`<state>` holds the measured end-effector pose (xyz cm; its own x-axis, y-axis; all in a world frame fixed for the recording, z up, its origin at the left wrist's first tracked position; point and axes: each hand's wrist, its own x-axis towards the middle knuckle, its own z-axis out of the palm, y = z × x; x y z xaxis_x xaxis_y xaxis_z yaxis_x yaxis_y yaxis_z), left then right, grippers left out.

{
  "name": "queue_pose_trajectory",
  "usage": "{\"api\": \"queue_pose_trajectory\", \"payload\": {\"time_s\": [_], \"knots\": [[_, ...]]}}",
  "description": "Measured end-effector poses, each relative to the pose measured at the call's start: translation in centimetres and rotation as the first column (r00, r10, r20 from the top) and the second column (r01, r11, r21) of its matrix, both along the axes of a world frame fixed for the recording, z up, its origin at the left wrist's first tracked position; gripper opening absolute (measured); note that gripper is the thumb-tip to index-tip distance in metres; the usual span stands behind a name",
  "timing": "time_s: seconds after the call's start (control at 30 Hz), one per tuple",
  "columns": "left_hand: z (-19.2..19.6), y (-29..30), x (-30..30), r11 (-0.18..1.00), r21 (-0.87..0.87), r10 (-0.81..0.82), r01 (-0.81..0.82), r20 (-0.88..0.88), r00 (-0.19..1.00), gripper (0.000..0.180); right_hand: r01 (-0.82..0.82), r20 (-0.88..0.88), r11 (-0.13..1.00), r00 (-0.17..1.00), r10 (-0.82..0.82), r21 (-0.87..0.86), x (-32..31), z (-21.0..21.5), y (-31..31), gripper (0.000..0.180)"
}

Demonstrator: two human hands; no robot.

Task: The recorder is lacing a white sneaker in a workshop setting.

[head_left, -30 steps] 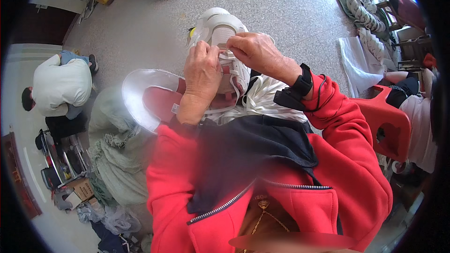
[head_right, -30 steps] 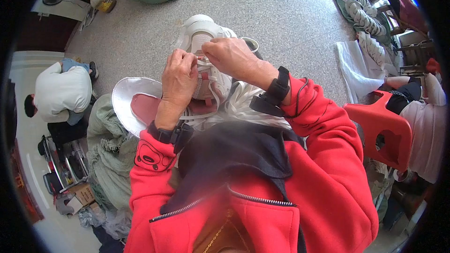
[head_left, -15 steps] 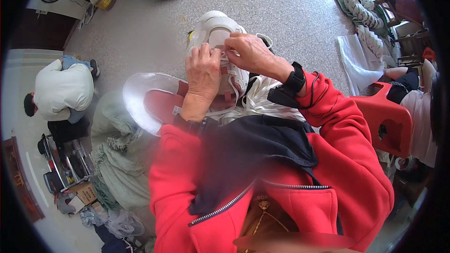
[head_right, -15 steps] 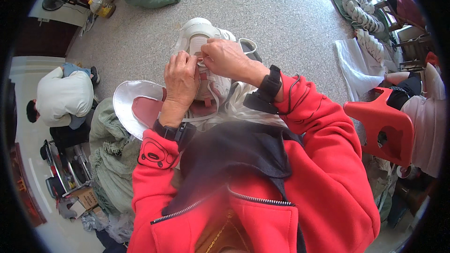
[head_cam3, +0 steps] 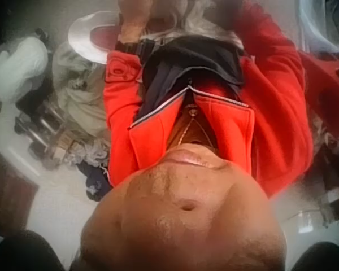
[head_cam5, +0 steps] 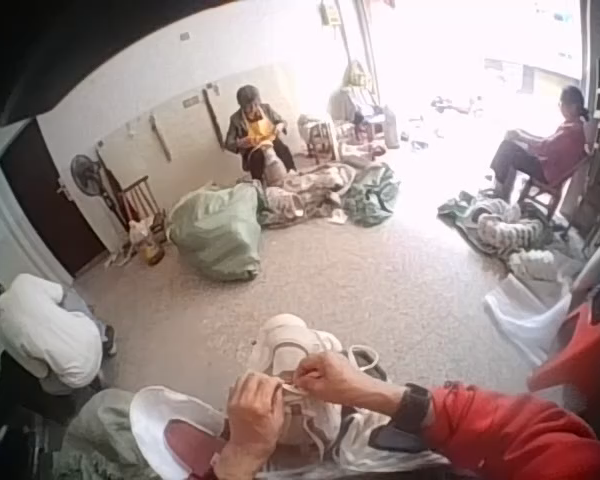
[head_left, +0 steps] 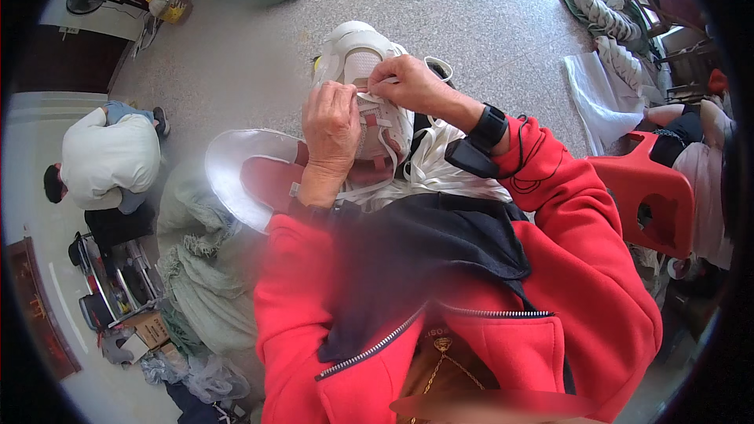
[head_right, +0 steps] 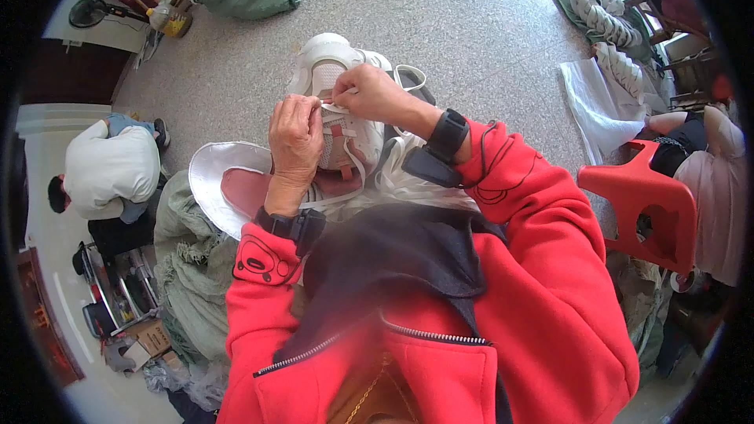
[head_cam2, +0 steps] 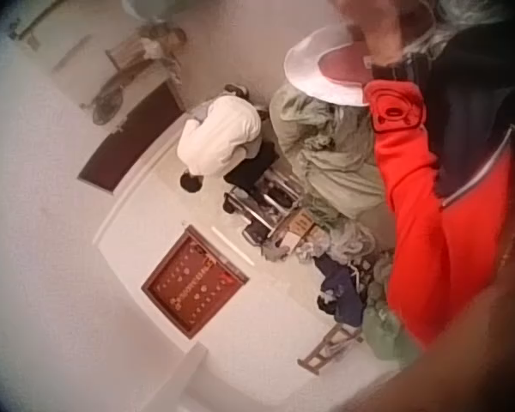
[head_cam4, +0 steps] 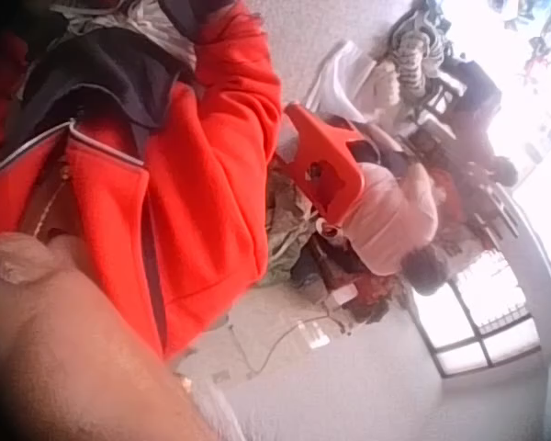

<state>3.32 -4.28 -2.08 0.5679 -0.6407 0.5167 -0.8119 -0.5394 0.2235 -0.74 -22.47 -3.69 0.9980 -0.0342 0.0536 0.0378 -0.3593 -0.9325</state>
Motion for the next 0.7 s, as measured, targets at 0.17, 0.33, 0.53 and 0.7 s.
{"api": "queue_pose_trajectory", "payload": {"time_s": [0.17,0.33,0.53,0.7], "knots": [[0.0,0.2,0.3,1.0,0.001,0.019,-0.019,0.037,0.999,0.018,0.04,0.153,0.987,0.988,-0.015,-0.157,0.0,-0.4,1.2,0.011],[0.3,0.1,0.0,0.999,0.017,0.047,-0.047,-0.021,0.999,0.014,0.122,0.316,0.983,0.946,-0.073,-0.139,-1.1,-1.1,1.5,0.011],[0.1,0.2,0.0,0.998,0.026,0.063,-0.062,-0.013,0.998,0.015,0.052,0.151,0.998,0.987,-0.045,-0.045,-0.6,-0.9,1.4,0.012],[0.1,0.2,-0.3,0.996,0.03,0.082,-0.081,-0.031,0.996,0.012,0.057,0.064,0.994,0.996,-0.063,0.095,-0.5,-1.7,1.4,0.014]]}}
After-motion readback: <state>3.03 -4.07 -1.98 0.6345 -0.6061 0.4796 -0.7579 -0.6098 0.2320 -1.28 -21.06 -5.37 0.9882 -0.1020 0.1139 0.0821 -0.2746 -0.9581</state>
